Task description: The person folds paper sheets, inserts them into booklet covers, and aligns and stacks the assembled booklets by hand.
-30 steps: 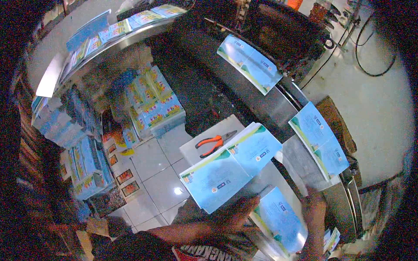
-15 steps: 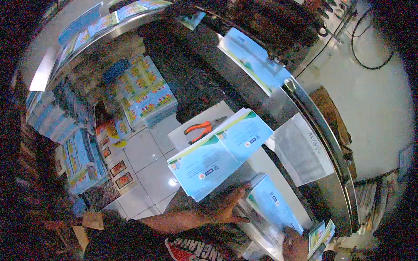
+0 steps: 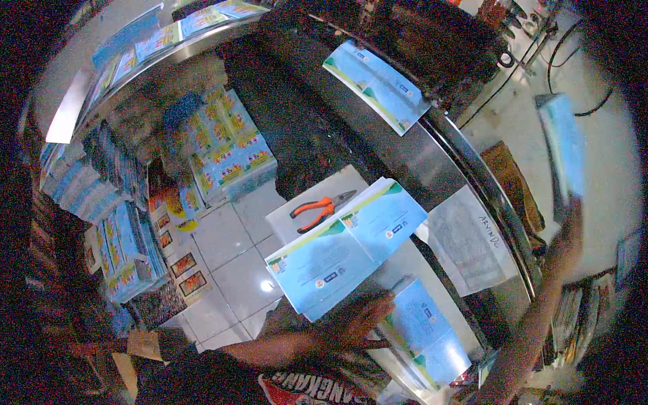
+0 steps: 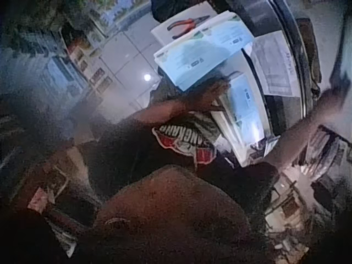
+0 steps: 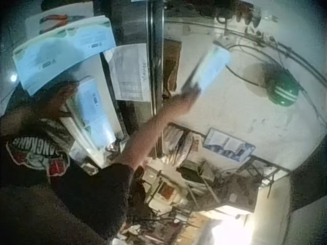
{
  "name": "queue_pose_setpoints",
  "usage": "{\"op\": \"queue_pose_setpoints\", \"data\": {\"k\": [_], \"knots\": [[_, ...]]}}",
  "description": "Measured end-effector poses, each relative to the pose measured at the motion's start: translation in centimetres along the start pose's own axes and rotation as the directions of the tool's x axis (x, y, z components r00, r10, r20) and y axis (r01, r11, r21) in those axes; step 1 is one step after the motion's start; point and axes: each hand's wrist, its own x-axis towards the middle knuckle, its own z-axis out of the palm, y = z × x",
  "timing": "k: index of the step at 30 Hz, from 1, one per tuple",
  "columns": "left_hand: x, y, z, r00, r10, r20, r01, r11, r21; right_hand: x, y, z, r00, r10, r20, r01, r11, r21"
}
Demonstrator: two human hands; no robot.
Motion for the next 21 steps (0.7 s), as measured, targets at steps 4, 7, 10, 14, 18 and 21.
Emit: {"op": "queue_pose_setpoints", "data": {"k": [4,7,10,14,18,21], "knots": [[0.6,0.4,-1.1,0.999,-0.013,0.047,0.015,0.998,-0.058,-4.7,-4.3,5.9,0.921,0.039,0.388,-0.038,0.999,-0.011],[0.6,0.4,-0.3,0.996,0.061,-0.071,-0.060,0.998,0.018,-9.9,-6.3,5.7,0.863,-0.195,0.466,0.213,0.977,0.015],[-0.2,-1.1,1.1,0.993,0.041,-0.111,-0.046,0.998,-0.044,-14.2,-9.8,1.8,0.807,-0.199,0.556,0.146,0.979,0.139],[0.0,1.1,-0.4,0.989,0.041,-0.142,-0.045,0.999,-0.030,-19.3,-12.8,-9.3,0.560,-0.063,0.826,-0.092,0.986,0.138],[0.2,1.1,0.0,0.996,-0.017,-0.089,0.019,1.000,0.017,-22.0,-17.4,-15.1,0.556,-0.063,0.829,-0.012,0.996,0.083],[0.5,1.3,-0.2,0.991,-0.016,-0.133,0.015,1.000,-0.011,-23.5,-15.3,-14.9,0.505,-0.108,0.856,-0.053,0.986,0.155]]}}
